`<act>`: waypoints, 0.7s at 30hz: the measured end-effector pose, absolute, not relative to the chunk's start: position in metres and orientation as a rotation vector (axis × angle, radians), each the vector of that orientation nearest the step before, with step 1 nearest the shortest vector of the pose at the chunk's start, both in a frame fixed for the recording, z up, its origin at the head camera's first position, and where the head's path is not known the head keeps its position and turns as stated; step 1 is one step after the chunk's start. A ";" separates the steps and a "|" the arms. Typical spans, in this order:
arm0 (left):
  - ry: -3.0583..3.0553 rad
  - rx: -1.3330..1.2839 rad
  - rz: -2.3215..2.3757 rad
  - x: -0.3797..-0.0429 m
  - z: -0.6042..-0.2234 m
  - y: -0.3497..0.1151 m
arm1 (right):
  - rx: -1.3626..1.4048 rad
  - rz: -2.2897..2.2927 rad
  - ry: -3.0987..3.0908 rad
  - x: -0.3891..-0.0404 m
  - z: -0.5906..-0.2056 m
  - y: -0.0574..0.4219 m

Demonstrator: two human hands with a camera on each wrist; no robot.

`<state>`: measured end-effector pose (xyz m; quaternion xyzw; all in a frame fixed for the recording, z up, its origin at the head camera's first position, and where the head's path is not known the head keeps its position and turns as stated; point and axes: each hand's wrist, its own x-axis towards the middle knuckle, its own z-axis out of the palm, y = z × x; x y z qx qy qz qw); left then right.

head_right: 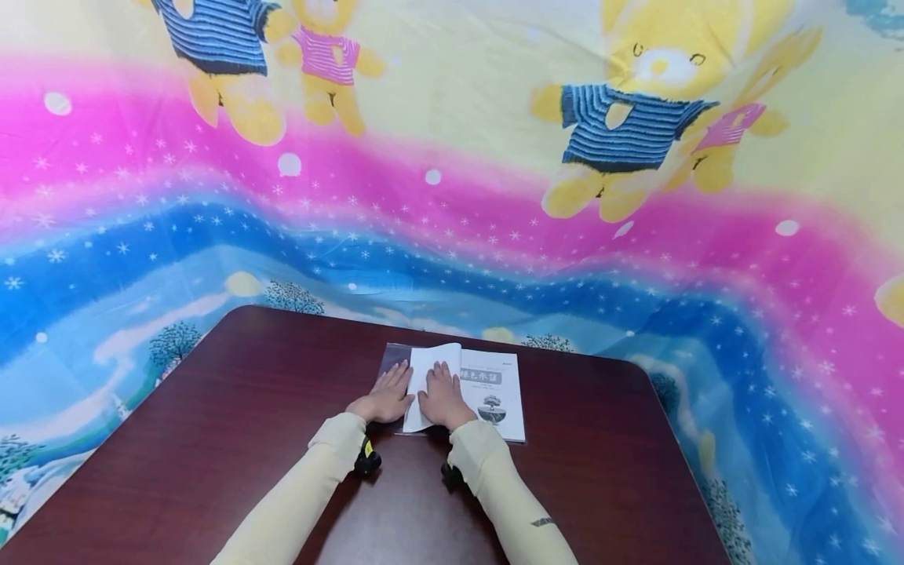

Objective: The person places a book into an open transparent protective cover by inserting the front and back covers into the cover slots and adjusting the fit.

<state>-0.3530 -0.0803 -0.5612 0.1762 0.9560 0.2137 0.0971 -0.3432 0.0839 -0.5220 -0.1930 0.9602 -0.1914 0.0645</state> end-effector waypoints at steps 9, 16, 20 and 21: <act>2.792 0.512 0.618 -0.353 -0.557 -0.081 | -0.712 -1.020 2.751 -0.352 -0.515 0.137; 2.754 0.512 0.672 -0.353 -0.553 -0.082 | -0.685 -0.944 2.647 -0.355 -0.511 0.175; 2.751 0.512 0.679 -0.355 -0.558 -0.083 | -0.697 -0.933 2.591 -0.354 -0.514 0.180; 2.753 0.515 0.683 -0.356 -0.560 -0.084 | -0.700 -0.934 2.583 -0.353 -0.515 0.180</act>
